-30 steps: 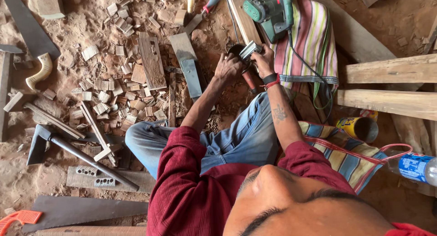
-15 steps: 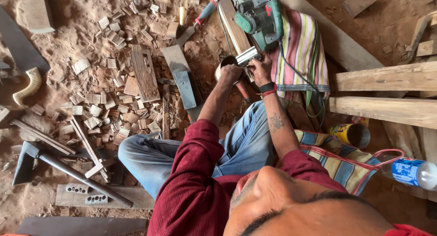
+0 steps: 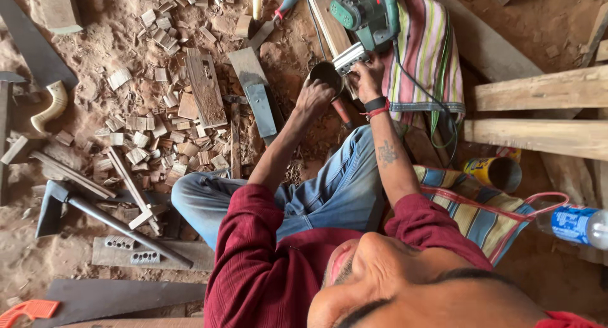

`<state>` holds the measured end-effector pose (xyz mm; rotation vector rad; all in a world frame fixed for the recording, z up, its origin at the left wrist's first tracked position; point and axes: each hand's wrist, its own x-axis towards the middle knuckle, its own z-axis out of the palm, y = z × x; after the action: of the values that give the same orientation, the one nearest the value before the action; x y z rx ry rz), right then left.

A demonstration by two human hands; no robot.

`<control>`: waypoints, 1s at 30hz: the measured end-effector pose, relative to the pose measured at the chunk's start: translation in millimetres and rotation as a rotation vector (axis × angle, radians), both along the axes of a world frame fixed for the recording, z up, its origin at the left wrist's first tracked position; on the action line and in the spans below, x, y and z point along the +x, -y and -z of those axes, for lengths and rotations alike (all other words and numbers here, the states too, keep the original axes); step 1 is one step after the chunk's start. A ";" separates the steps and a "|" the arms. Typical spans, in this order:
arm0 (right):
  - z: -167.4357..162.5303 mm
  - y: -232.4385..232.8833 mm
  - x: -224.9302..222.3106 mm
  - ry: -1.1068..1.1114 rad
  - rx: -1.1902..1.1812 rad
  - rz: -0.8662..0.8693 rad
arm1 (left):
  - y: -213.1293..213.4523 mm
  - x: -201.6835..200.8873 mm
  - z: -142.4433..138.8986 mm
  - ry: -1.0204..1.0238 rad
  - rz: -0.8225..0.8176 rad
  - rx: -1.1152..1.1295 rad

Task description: The person sits on the floor and sharpens a metal chisel blade on a grinding stone. They repeatedly rub the blade against the stone, occasionally dipping a small block into a container of liquid and applying it to the stone surface.

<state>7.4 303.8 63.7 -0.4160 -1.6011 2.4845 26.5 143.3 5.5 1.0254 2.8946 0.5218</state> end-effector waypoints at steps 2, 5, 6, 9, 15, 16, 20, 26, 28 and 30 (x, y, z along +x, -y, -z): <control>0.7 5.1 4.2 0.005 0.117 -0.029 | 9.3 13.8 7.7 -0.119 -0.008 0.066; 0.8 15.3 12.8 0.007 0.431 -0.076 | 15.9 29.3 14.5 -0.236 -0.061 0.174; 0.3 18.4 15.1 -0.016 0.531 -0.093 | 16.7 33.9 15.1 -0.266 -0.087 0.209; -1.1 27.1 20.0 -0.182 0.951 -0.129 | 21.3 48.6 10.3 -0.190 -0.052 0.088; -8.6 50.5 14.3 -0.209 1.482 -0.359 | 46.0 94.9 -10.7 -0.025 -0.275 0.468; -11.2 56.5 11.5 -0.232 1.574 -0.404 | 52.7 101.1 -12.3 -0.028 -0.304 0.475; -25.7 78.1 -1.2 0.024 1.828 -0.757 | 84.1 117.6 -6.3 0.039 -0.413 0.494; -32.2 76.9 -4.4 -0.151 1.876 -0.816 | 133.3 136.6 23.2 -0.227 -0.541 0.763; -32.9 70.9 2.9 -0.339 1.751 -0.702 | 144.3 138.5 27.6 -0.010 -0.860 0.701; -30.8 62.2 8.6 -0.384 1.645 -0.562 | 150.6 133.9 25.6 -0.050 -0.815 0.791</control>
<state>16.1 241.6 94.5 0.7355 -2.9298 0.5560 160.4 -7.3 -20.1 -0.2618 3.0632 1.7589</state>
